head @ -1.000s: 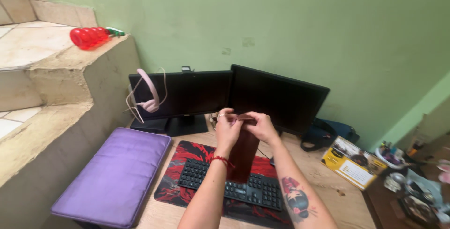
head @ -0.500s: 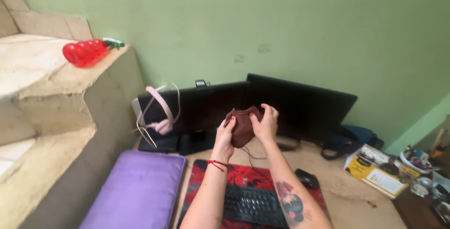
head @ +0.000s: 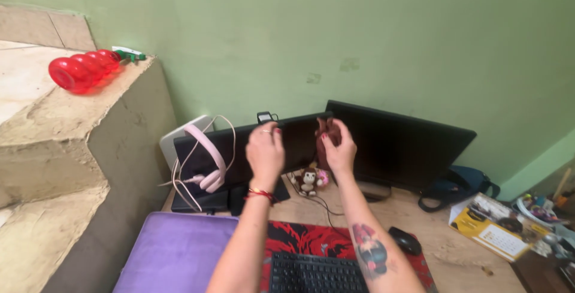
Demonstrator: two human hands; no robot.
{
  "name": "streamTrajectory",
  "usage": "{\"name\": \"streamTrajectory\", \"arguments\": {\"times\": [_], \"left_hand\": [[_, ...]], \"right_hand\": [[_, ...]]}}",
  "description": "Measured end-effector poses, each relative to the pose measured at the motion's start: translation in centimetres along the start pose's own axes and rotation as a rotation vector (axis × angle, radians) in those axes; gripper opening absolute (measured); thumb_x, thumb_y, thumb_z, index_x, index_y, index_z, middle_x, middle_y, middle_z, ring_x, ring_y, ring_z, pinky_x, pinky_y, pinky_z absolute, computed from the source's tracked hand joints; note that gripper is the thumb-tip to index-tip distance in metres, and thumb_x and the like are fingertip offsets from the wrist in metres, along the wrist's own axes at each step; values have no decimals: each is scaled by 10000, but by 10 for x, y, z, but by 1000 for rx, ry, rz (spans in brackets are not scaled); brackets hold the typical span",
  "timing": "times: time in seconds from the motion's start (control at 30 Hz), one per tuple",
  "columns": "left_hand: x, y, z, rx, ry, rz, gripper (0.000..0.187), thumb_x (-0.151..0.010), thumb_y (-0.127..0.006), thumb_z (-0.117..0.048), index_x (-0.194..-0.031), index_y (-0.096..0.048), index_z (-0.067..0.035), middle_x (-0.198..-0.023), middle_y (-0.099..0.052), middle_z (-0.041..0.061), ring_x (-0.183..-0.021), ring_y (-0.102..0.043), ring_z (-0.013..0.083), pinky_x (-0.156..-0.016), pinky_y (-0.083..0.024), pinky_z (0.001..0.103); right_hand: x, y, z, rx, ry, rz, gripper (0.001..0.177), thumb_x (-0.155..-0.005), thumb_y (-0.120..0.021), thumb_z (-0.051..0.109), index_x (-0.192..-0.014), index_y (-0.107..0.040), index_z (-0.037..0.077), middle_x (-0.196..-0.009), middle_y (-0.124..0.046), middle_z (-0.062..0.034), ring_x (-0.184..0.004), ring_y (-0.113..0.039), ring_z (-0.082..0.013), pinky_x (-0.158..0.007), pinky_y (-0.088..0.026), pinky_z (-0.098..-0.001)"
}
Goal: The recorder moves furniture and organizes objects on a desk and storage ottoman.
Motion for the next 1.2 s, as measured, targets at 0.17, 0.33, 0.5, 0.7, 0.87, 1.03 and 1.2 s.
{"name": "streamTrajectory", "arguments": {"times": [0.17, 0.33, 0.5, 0.7, 0.87, 1.03, 1.2], "left_hand": [[-52, -36, 33, -176, -282, -95, 329, -1029, -541, -289, -1225, -697, -75, -1299, -682, 174, -1250, -583, 439, -1014, -446, 501], [-73, -86, 73, -169, -135, 128, 373, -1064, -476, -295, -1260, -679, -51, -1251, -703, 175, -1268, -557, 434, -1042, -420, 509], [-67, -86, 71, -177, -142, 129, 377, -1047, -470, -272, -1210, -688, -12, -1152, -725, 196, -1236, -591, 398, -1091, -395, 508], [-72, -75, 68, -127, -54, 162, 368, -1062, -457, -279, -1186, -688, -21, -1070, -720, 222, -1063, -644, 409, -1018, -442, 496], [-73, -71, 66, -57, 36, 246, 372, -1037, -513, -345, -1182, -694, -54, -990, -732, 237, -1010, -673, 410, -942, -495, 498], [-69, -60, 62, 77, 156, 441, 687, -738, -851, -431, -1250, -613, -40, -1075, -731, 240, -1089, -713, 357, -982, -543, 420], [-68, -61, 67, 72, 34, 488, 913, -570, -962, -276, -1353, -555, -44, -1313, -669, 218, -1261, -621, 357, -1068, -484, 397]], "right_hand": [[-43, -87, 53, 205, 354, 245, 562, -776, -690, 11, -1331, -621, 67, -1273, -661, -183, -1177, -642, -359, -998, -537, -428], [-36, -125, 27, 451, 527, 512, 646, -646, -668, -28, -1279, -657, 101, -1250, -653, -169, -1182, -610, -374, -1008, -477, -477], [-72, -69, -23, 614, 425, 414, 571, -666, -647, -75, -1200, -703, 120, -1217, -668, -122, -1149, -630, -355, -995, -510, -464], [-55, -100, -2, 567, 427, 435, 560, -675, -654, -90, -1187, -697, 134, -1215, -677, -91, -1181, -628, -336, -1032, -517, -445], [-41, -106, 23, 441, 523, 509, 619, -636, -681, -79, -1231, -686, 93, -1256, -643, -154, -1193, -598, -369, -1026, -475, -482], [-59, -77, -11, 489, 417, 514, 615, -639, -653, -91, -1213, -705, 122, -1279, -657, -108, -1213, -601, -339, -1032, -499, -442], [-83, -78, -36, 379, 131, 502, 483, -720, -610, -83, -1137, -752, 116, -1134, -718, -118, -1006, -721, -322, -891, -584, -383]]}}
Point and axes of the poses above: each hand's wrist, its own x-axis away from the middle knuckle, its own y-axis out of the back of the hand, z = x × y, the point moved 10 cm from there along -x, towards the middle knuckle
